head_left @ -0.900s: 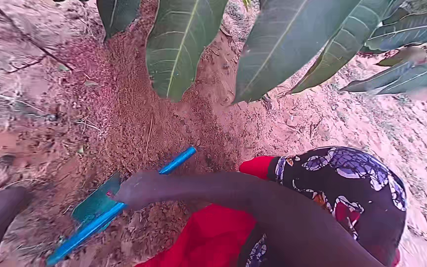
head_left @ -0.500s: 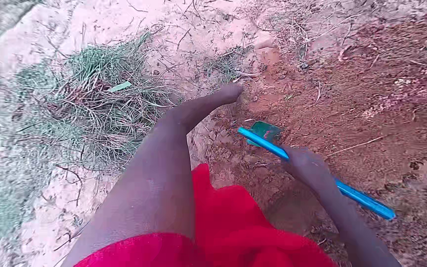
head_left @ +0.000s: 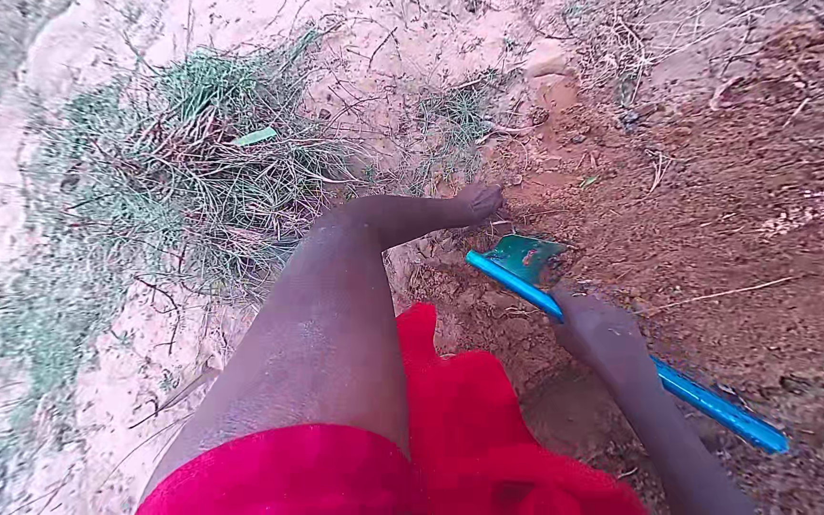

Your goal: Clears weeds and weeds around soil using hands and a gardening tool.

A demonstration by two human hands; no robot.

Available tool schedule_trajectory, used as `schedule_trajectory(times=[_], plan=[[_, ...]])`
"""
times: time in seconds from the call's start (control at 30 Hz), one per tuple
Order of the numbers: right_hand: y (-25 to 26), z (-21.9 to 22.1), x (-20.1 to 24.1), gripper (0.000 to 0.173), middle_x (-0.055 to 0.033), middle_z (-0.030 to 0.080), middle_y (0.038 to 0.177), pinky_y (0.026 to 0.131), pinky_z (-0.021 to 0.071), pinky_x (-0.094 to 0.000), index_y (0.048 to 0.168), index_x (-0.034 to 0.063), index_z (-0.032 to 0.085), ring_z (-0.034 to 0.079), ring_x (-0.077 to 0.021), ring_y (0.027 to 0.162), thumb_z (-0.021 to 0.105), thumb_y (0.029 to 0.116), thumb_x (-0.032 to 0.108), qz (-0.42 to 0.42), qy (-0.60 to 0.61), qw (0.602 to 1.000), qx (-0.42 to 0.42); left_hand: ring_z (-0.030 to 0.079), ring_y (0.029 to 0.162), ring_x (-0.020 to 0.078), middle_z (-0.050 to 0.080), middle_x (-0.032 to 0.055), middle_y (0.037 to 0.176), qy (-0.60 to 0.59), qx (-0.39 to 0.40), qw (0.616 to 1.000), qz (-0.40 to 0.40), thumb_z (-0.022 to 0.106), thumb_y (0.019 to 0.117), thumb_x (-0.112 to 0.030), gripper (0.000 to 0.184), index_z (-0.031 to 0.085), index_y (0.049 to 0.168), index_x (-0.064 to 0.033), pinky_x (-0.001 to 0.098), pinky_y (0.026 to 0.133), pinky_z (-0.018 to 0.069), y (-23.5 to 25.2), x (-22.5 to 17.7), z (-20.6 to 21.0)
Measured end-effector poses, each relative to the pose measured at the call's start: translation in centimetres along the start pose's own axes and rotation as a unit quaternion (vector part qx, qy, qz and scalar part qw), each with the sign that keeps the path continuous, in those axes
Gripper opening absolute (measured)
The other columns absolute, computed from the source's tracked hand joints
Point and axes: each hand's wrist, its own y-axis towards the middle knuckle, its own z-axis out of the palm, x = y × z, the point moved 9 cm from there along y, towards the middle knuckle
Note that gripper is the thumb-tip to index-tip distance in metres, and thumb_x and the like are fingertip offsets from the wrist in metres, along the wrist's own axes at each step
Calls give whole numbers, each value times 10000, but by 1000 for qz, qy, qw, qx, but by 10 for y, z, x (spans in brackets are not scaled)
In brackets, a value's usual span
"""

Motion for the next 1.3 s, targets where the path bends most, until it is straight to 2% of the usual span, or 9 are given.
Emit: schedule_trajectory(times=[0.07, 0.13, 0.27, 0.37, 0.43, 0.6, 0.7, 0.83, 1.3], plan=[[0, -1, -1, 389, -237, 691, 1183, 896, 523, -595, 1393, 96, 576, 670, -434, 1126, 610, 1035, 243, -5, 5, 1000, -3, 588, 1256, 464, 487, 294, 1478, -16, -7, 998, -68, 481, 1031, 13, 473, 407, 1491, 93, 575, 995, 517, 13, 24, -8], [0, -2, -3, 400, -228, 700, 1169, 899, 526, -583, 1408, 115, 579, 677, -419, 1119, 615, 1036, 258, -8, 8, 1000, -8, 579, 1269, 468, 503, 302, 1465, -45, -22, 989, -137, 519, 1028, -48, 516, 382, 1503, 98, 589, 1004, 504, 20, 52, -12], [2, -1, -9, 377, -221, 701, 1151, 886, 526, -583, 1377, 123, 592, 677, -424, 1104, 620, 1035, 280, -14, 18, 1000, -1, 595, 1224, 511, 440, 359, 1480, -27, 0, 977, -214, 414, 1058, -11, 501, 281, 1507, 169, 600, 961, 529, 20, 72, -13], [3, -3, -14, 362, -229, 702, 1141, 868, 524, -602, 1349, 118, 617, 680, -432, 1085, 635, 1024, 277, -21, 32, 999, -12, 517, 1321, 508, 443, 352, 1483, -25, 28, 973, -228, 496, 1029, -17, 436, 434, 1414, 178, 629, 991, 497, 21, 67, -18], [3, -5, -17, 341, -229, 704, 1124, 866, 522, -598, 1316, 104, 631, 681, -431, 1079, 643, 1021, 275, -24, 35, 999, -19, 471, 1366, 497, 440, 345, 1491, -16, 50, 970, -238, 527, 1025, -44, 431, 467, 1392, 174, 626, 1023, 464, 25, 67, -24], [0, -6, -21, 329, -242, 700, 1115, 870, 514, -606, 1288, 69, 631, 674, -439, 1089, 641, 1020, 259, -27, 40, 999, -23, 510, 1354, 452, 559, 283, 1418, 9, 94, 972, -216, 613, 1010, -176, 393, 613, 1308, 81, 638, 1077, 411, 26, 75, -47], [-1, -4, -23, 312, -238, 700, 1119, 880, 513, -599, 1274, 70, 636, 673, -428, 1098, 631, 1024, 257, -28, 43, 998, -22, 535, 1329, 464, 585, 286, 1384, -30, 71, 975, -209, 572, 1028, -192, 367, 633, 1273, 74, 679, 1045, 432, 28, 88, -41], [0, -3, -21, 365, -230, 689, 1189, 919, 510, -598, 1355, 98, 610, 662, -425, 1139, 618, 1030, 265, -25, 46, 998, -16, 576, 1274, 469, 614, 294, 1326, -59, 53, 975, -207, 547, 1029, -181, 330, 653, 1199, 81, 683, 992, 464, 20, 90, -33], [2, -6, -21, 362, -221, 687, 1195, 909, 518, -584, 1361, 105, 595, 663, -413, 1146, 609, 1033, 256, -21, 43, 999, 0, 593, 1247, 474, 642, 290, 1267, -63, 74, 981, -168, 460, 1075, -207, 344, 659, 1198, 45, 692, 972, 466, -9, 71, -10]])
